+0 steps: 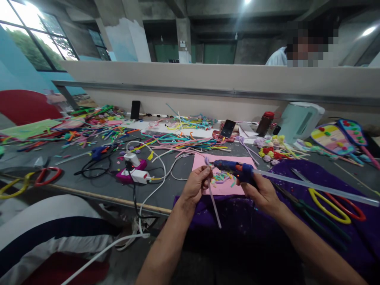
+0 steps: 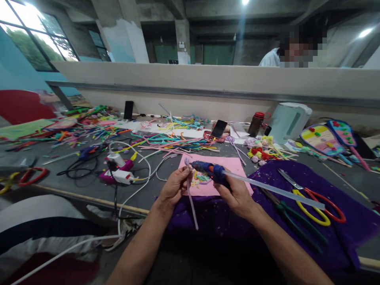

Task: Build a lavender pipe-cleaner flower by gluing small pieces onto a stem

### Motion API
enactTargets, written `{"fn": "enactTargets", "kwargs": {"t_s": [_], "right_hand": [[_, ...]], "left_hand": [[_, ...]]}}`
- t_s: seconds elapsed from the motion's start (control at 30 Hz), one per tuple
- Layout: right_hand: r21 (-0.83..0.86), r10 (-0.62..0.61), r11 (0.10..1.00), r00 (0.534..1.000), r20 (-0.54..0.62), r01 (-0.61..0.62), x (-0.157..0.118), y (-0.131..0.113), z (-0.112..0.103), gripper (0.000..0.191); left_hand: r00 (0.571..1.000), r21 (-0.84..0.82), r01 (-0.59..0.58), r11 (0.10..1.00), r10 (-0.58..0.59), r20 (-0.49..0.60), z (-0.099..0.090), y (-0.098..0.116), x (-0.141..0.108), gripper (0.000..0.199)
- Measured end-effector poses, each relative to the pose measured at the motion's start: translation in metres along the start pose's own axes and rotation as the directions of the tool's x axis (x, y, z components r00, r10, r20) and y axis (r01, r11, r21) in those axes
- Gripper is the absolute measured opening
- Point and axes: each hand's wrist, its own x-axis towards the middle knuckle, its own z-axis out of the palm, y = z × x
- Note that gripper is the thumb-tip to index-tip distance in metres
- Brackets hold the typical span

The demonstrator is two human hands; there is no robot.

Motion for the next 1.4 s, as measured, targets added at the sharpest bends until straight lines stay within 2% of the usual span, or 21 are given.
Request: {"fn": "enactTargets", "kwargs": {"t_s": [0.2, 0.47, 0.7, 0.8, 0.9, 0.97, 1.03, 1.1, 1.17, 1.23, 1.4], "right_hand": [[-0.009, 0.002, 1.000, 0.999, 0.034, -0.001, 0.002, -0.001, -0.002, 0.021], [0.019, -0.009, 1.000, 1.000, 0.014, 0.008, 0.004, -0.003, -0.002, 0.019], [0.054, 0.016, 0.998, 0.998, 0.064, -0.020, 0.002, 0.000, -0.005, 0.018], [0.194, 0.067, 0.978, 0.996, 0.052, -0.076, 0.003, 0.000, -0.004, 0.020], [0.405, 0.173, 0.904, 0.983, -0.054, -0.137, 0.009, 0.005, -0.004, 0.027], [0.498, 0.279, 0.847, 0.952, -0.122, -0.185, 0.016, 0.014, -0.005, 0.026], [0.523, 0.389, 0.814, 0.906, -0.166, -0.254, 0.023, 0.029, -0.008, 0.023], [0.461, 0.444, 0.828, 0.875, -0.191, -0.320, 0.029, 0.046, -0.011, 0.021], [0.353, 0.472, 0.850, 0.863, -0.180, -0.392, 0.033, 0.064, -0.012, 0.023], [0.228, 0.525, 0.845, 0.830, -0.187, -0.483, 0.034, 0.080, -0.010, 0.027], [0.075, 0.570, 0.819, 0.795, -0.207, -0.568, 0.035, 0.105, -0.003, 0.027]], "left_hand": [[1.000, 0.013, 0.001, 1.000, -0.001, 0.012, 0.000, 0.000, 0.000, 0.029], [1.000, 0.013, 0.001, 1.000, -0.001, 0.015, -0.001, -0.001, 0.001, 0.030], [1.000, 0.022, 0.015, 1.000, -0.015, 0.014, -0.001, 0.000, 0.000, 0.029], [1.000, 0.000, 0.007, 1.000, -0.007, 0.025, 0.000, 0.000, 0.000, 0.028], [0.999, -0.041, 0.019, 0.999, -0.017, 0.037, 0.001, 0.002, 0.000, 0.027], [0.997, -0.054, 0.053, 0.997, -0.049, 0.060, 0.002, 0.004, -0.001, 0.027], [0.992, -0.052, 0.096, 0.994, -0.092, 0.081, 0.003, 0.005, -0.002, 0.027], [0.991, -0.057, 0.107, 0.993, -0.102, 0.083, 0.003, 0.006, -0.002, 0.026], [0.991, -0.075, 0.102, 0.992, -0.095, 0.095, 0.003, 0.006, -0.001, 0.023], [0.990, -0.094, 0.104, 0.990, -0.093, 0.107, 0.002, 0.005, -0.001, 0.021], [0.985, -0.095, 0.127, 0.987, -0.115, 0.127, 0.002, 0.003, 0.000, 0.020]]}}
